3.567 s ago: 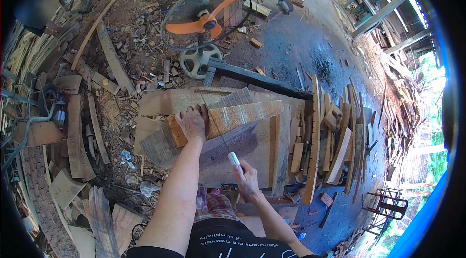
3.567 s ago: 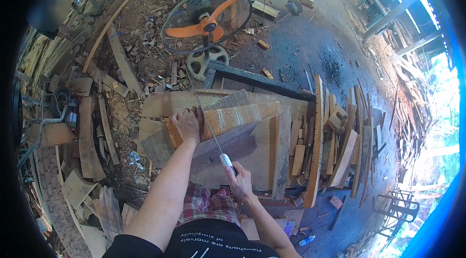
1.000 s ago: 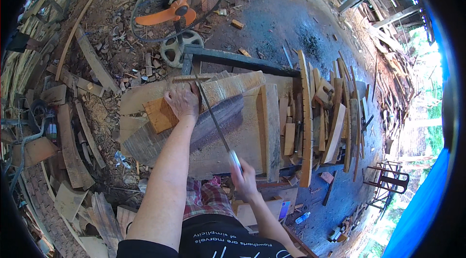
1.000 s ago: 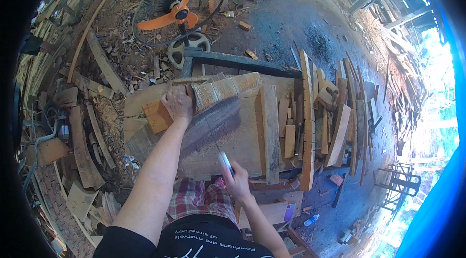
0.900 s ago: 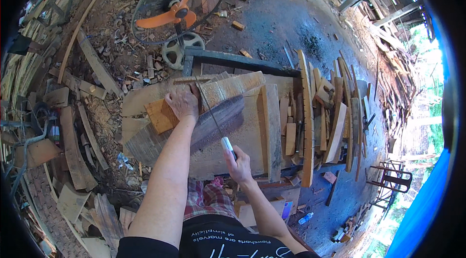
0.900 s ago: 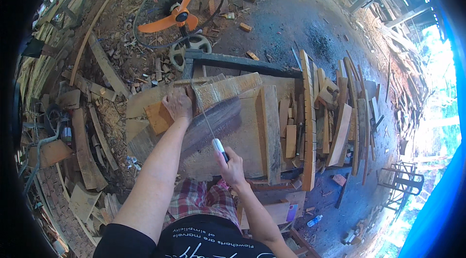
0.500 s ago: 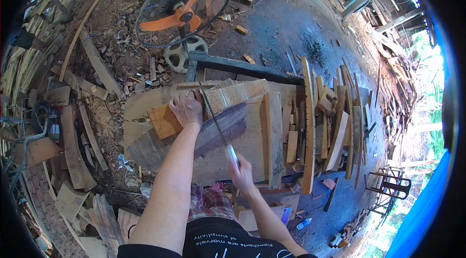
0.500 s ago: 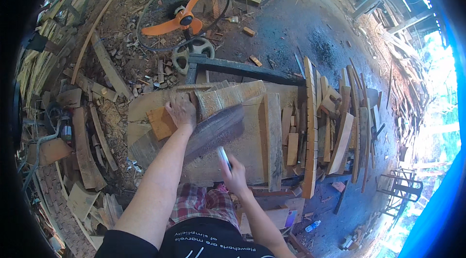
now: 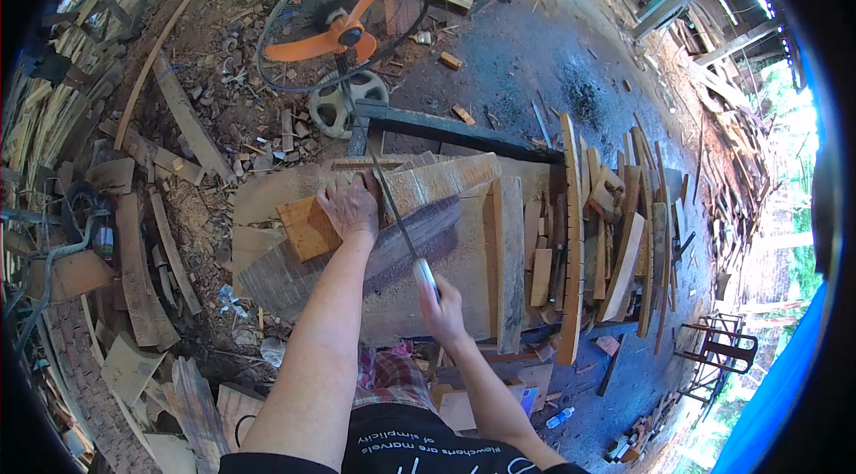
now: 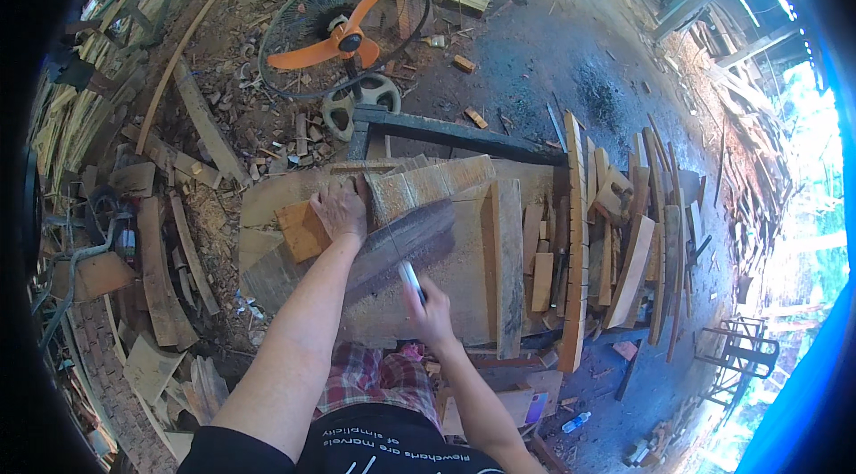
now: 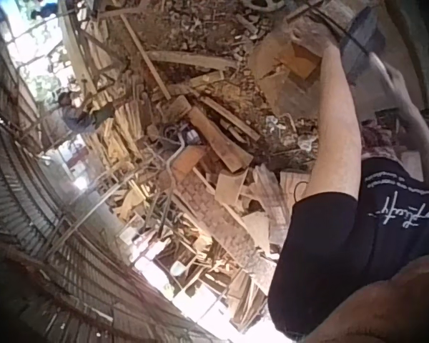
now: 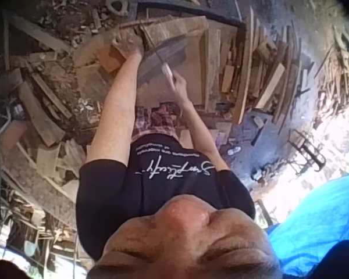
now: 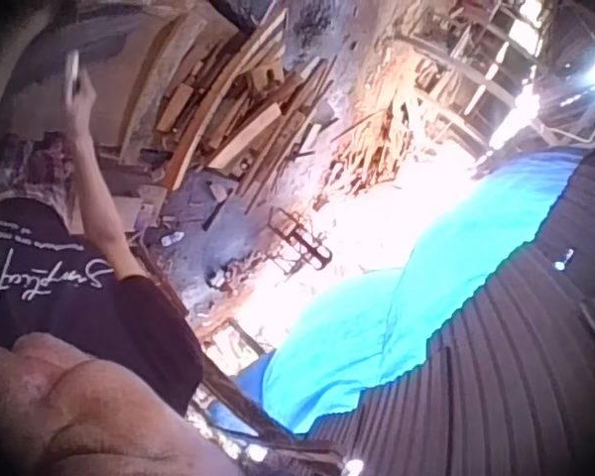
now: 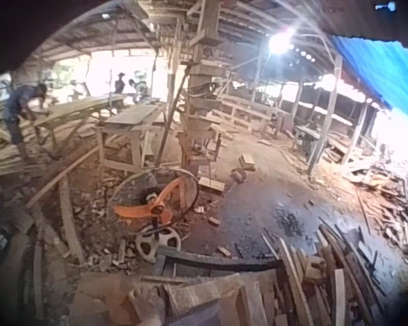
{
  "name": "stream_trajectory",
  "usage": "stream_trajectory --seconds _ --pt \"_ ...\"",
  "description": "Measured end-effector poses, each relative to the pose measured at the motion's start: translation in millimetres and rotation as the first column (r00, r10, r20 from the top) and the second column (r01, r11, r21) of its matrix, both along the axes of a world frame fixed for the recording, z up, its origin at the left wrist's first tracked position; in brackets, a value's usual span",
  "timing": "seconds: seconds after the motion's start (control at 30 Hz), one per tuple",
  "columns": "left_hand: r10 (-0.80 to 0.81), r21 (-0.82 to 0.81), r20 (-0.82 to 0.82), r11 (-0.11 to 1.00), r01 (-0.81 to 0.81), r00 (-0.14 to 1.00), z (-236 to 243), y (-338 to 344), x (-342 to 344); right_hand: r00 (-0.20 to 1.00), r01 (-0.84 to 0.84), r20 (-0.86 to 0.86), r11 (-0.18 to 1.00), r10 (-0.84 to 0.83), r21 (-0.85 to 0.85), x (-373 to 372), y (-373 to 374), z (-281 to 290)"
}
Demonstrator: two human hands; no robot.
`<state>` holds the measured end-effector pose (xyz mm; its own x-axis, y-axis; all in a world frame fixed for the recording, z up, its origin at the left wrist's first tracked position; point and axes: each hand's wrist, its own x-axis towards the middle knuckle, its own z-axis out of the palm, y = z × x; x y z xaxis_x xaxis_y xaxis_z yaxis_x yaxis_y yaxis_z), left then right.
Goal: The person holds a piece of wood on a workbench and cuts it using a handsaw.
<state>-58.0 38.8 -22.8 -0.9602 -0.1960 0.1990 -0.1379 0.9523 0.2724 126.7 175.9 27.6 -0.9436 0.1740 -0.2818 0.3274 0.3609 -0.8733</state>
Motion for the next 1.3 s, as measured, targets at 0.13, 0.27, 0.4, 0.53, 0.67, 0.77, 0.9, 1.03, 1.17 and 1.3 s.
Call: stream_trajectory --seconds 0.13,0.27,0.4,0.53,0.67,0.77,0.9,1.03,1.17,1.3 --pt "0.011 -0.021 -0.017 1.000 -0.012 1.000 -8 -16 0 0.998 -0.015 -0.052 0.999 0.017 0.036 22 -7 4" --pt "0.022 -0.020 -0.013 1.000 -0.022 1.000 10 -5 1 1.000 0.030 0.007 0.998 -0.030 -0.050 145 18 33" --pt "0.020 0.001 -0.047 1.000 -0.020 0.999 6 -4 2 1.000 -0.006 -0.020 1.000 0.006 -0.027 86 14 14" --pt "-0.018 0.019 -0.078 1.000 0.019 0.997 -5 5 1 0.999 0.044 0.031 0.997 -0.042 -0.056 -1 4 -11" --pt "0.038 0.016 -0.074 0.999 -0.037 0.997 -5 -15 0 1.000 -0.007 0.012 1.000 0.007 0.010 78 10 4" --pt "0.037 0.005 -0.044 0.999 -0.037 0.998 9 -3 1 0.997 0.043 0.073 0.996 -0.037 -0.080 151 31 23" --pt "0.031 0.006 -0.083 1.000 -0.030 0.996 1 -2 0 0.999 0.003 0.036 0.998 -0.001 -0.064 77 25 -4" --pt "-0.004 0.032 -0.015 0.999 0.005 1.000 0 5 2 0.999 0.031 0.033 0.995 -0.028 -0.099 -1 6 -14" --pt "0.026 0.018 -0.037 1.000 -0.025 0.999 4 -14 2 0.986 0.054 0.166 0.989 -0.030 -0.139 79 15 -2" --pt "0.039 0.024 -0.062 0.999 -0.037 0.997 8 -5 2 0.999 0.049 0.023 0.992 -0.047 -0.113 126 28 7"
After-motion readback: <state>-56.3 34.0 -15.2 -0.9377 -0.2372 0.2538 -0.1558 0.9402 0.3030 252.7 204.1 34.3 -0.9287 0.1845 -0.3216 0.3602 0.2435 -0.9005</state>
